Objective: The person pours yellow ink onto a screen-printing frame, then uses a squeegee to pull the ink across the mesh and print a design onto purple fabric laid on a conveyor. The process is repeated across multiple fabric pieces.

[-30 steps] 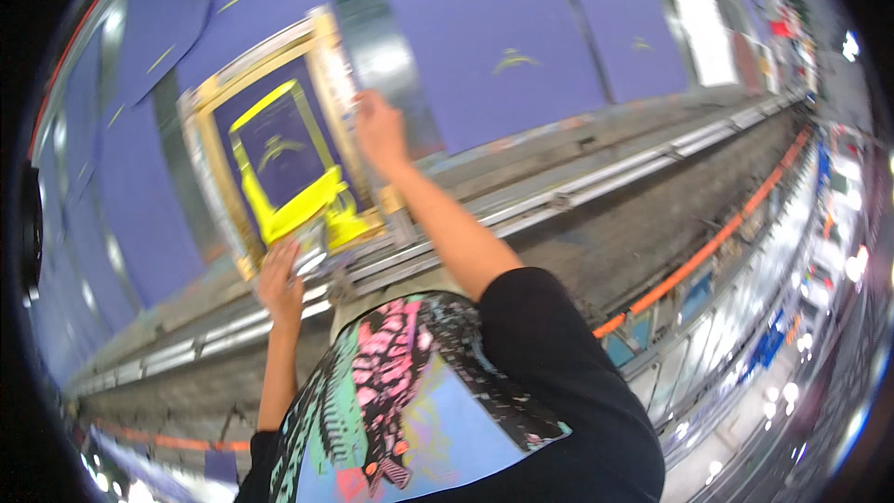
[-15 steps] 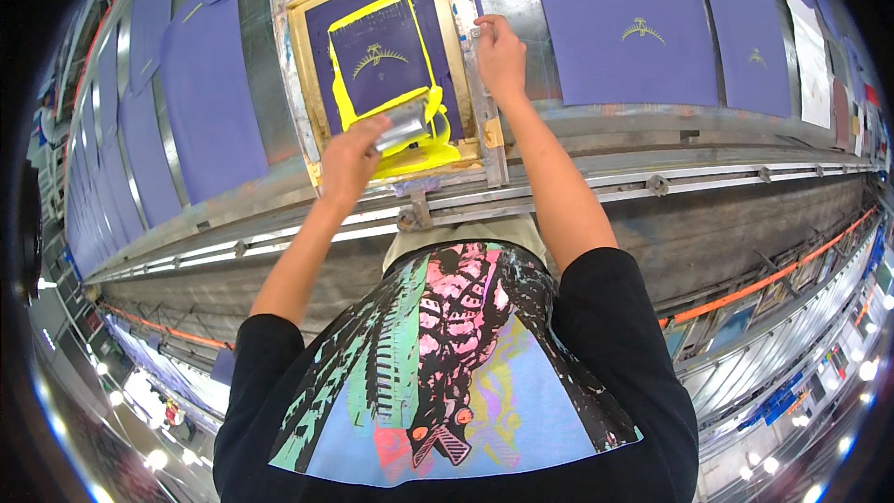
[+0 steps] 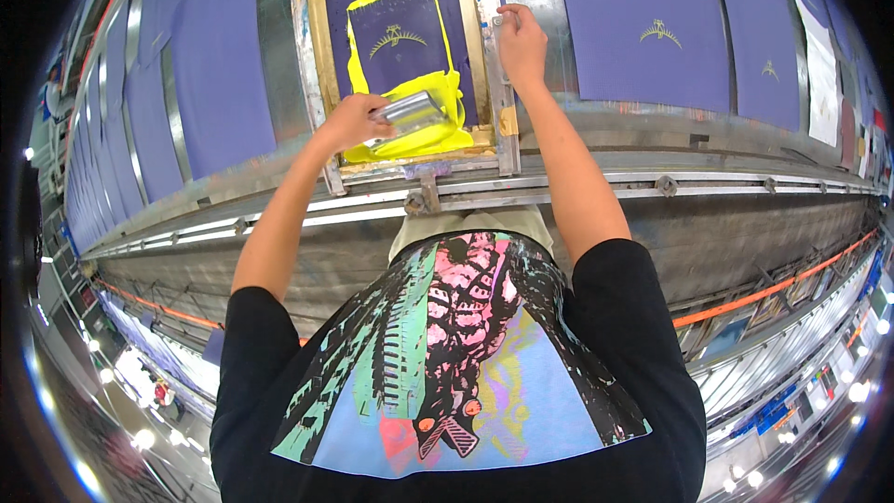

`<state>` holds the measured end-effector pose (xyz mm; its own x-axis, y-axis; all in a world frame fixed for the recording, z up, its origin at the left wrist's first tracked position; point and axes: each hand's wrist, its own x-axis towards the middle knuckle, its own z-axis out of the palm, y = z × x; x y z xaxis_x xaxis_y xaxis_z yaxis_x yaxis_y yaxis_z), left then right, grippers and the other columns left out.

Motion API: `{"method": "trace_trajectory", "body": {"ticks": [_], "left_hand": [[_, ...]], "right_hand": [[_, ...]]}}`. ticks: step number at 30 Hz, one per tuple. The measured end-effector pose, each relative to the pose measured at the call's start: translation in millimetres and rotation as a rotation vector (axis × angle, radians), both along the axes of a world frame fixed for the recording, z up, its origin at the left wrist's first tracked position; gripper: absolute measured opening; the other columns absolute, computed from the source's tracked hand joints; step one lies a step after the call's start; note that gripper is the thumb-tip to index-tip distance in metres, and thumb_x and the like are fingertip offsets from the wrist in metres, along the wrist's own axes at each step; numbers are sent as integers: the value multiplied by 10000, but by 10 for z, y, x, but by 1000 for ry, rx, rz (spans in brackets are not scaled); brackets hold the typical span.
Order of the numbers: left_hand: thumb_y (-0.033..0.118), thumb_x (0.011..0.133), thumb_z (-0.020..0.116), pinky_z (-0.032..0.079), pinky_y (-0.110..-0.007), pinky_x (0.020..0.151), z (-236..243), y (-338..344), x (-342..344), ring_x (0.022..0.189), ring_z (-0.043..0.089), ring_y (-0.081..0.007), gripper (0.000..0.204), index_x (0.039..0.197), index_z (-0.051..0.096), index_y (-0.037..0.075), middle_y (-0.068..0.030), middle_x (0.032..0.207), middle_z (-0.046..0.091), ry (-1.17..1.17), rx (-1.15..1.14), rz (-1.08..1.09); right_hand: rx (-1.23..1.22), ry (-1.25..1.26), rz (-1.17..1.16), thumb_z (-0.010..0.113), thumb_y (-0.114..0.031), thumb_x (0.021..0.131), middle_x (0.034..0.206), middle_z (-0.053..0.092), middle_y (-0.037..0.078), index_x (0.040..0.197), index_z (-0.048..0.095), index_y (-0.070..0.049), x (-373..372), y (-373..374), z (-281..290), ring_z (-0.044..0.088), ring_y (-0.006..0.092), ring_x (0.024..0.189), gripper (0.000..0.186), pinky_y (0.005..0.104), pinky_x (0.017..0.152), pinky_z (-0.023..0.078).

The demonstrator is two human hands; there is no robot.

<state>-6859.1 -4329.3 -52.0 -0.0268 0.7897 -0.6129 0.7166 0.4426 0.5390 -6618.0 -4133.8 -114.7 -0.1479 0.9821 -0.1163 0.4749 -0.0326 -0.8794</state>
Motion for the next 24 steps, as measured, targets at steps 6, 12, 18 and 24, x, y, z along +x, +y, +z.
{"method": "trace_trajectory", "body": {"ticks": [6,12,18,24], "left_hand": [[91,717,861,508,-348,766,-56,570,-252,822,652,-158,329,1013,749,-1,-78,863,738,-286,-280,-136],[137,776,803,560,-367,772,397,1421,-846,860,737,-218,302,1064,774,51,-114,930,791,26,92,2],[48,825,668,532,-448,796,-148,1177,-354,929,708,-299,301,1085,777,151,-98,1017,766,577,766,103],[-86,748,646,510,-418,809,-175,126,363,1009,705,-265,388,1036,769,143,-32,1091,772,503,899,25]], "right_hand": [[61,15,-25,568,-239,1047,693,617,159,1129,725,-115,31,24,-12,617,301,668,217,444,695,482],[-19,-13,-17,565,-231,1051,638,603,174,1141,704,-132,12,-30,165,642,369,649,193,478,670,480],[-80,-3,2,559,-215,1056,633,582,187,1144,698,-120,-21,-55,244,634,361,638,190,468,641,462],[65,6,-20,555,-208,1059,621,570,174,1148,694,-109,53,3,100,617,333,604,193,454,624,457]]}}
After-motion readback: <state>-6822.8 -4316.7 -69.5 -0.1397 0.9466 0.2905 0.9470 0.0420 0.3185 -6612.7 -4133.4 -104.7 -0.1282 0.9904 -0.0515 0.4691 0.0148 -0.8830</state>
